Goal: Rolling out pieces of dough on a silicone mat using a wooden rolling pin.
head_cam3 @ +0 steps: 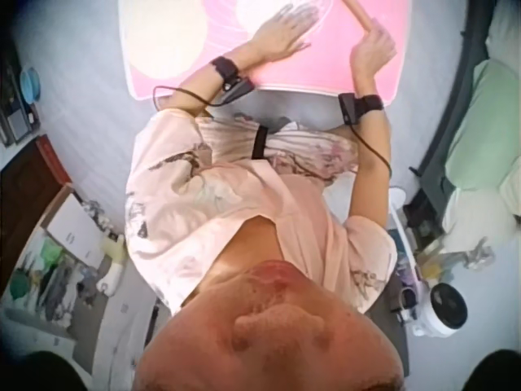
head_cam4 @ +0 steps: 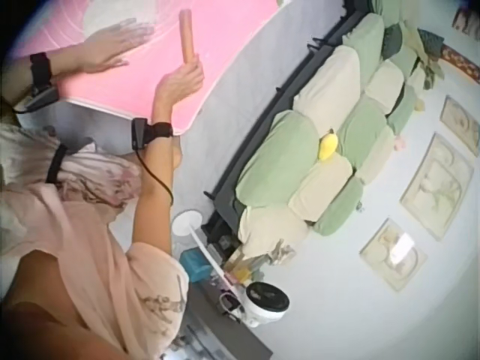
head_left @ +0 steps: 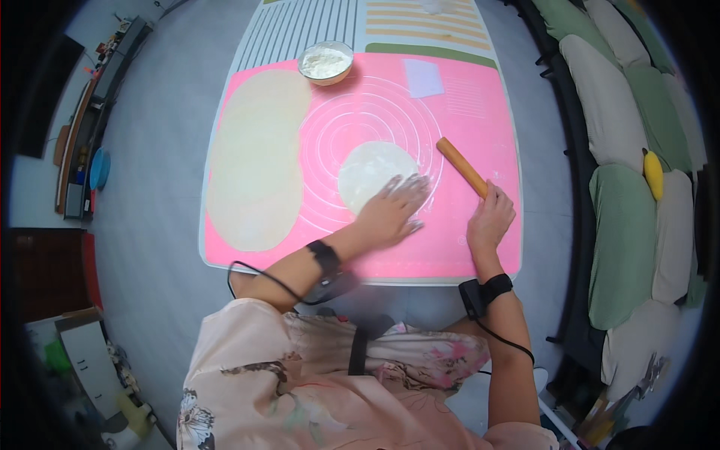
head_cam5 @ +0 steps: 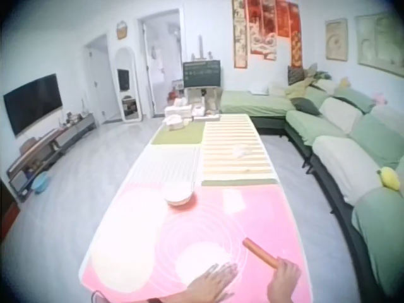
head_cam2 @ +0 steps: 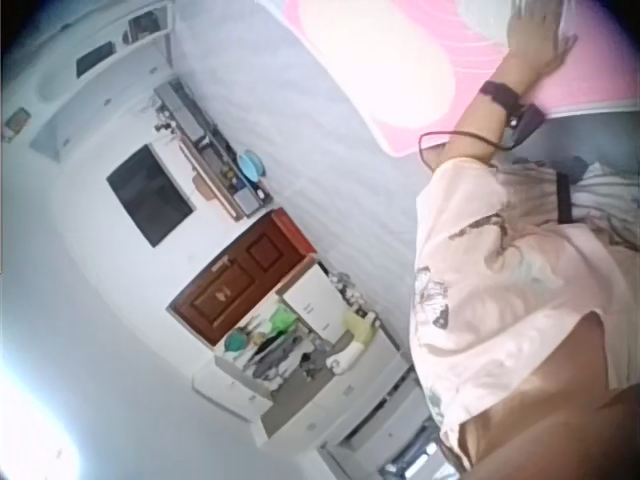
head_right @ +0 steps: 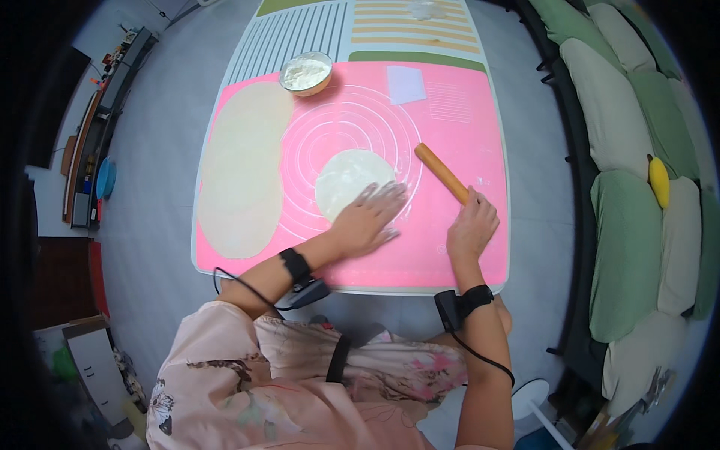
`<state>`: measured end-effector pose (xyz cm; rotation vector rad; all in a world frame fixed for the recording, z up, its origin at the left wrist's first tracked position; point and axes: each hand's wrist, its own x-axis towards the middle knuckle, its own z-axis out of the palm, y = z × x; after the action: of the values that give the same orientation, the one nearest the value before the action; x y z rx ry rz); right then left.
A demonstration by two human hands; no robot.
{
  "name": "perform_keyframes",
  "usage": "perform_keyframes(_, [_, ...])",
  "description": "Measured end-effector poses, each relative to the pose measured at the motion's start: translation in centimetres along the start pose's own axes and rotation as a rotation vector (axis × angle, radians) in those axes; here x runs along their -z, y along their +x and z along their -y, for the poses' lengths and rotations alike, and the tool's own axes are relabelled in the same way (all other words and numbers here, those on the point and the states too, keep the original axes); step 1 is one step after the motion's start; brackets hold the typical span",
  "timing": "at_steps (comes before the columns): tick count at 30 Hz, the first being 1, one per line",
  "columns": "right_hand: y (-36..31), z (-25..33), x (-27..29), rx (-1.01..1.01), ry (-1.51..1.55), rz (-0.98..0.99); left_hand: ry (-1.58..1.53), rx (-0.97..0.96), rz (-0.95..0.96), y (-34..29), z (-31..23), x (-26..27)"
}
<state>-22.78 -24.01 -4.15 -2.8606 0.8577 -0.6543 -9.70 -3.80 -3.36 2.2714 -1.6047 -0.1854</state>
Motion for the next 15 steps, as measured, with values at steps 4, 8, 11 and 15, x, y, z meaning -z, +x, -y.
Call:
perform_keyframes(4, [0.5,0.6,0.5,0.039,0.009,-0.052,0.031,0.100,-0.035,-3.7,5.9,3.3])
perform_keyframes(8, [1.5,1.8,1.5,0.119,0.156,0.025,-0.010,0.243,-0.050,-1.3,9.4,5.1])
perform_keyframes(11, [1.1,6.2,2.6,0.396,0.390,0.132,-0.269,0.326,-0.332,-1.0,9.8,5.6])
perform_keyframes(15, [0.4,8.6,1.3,0.499,0.501,0.440,-0.251,0.314,-0.313,-3.4,5.4,5.7])
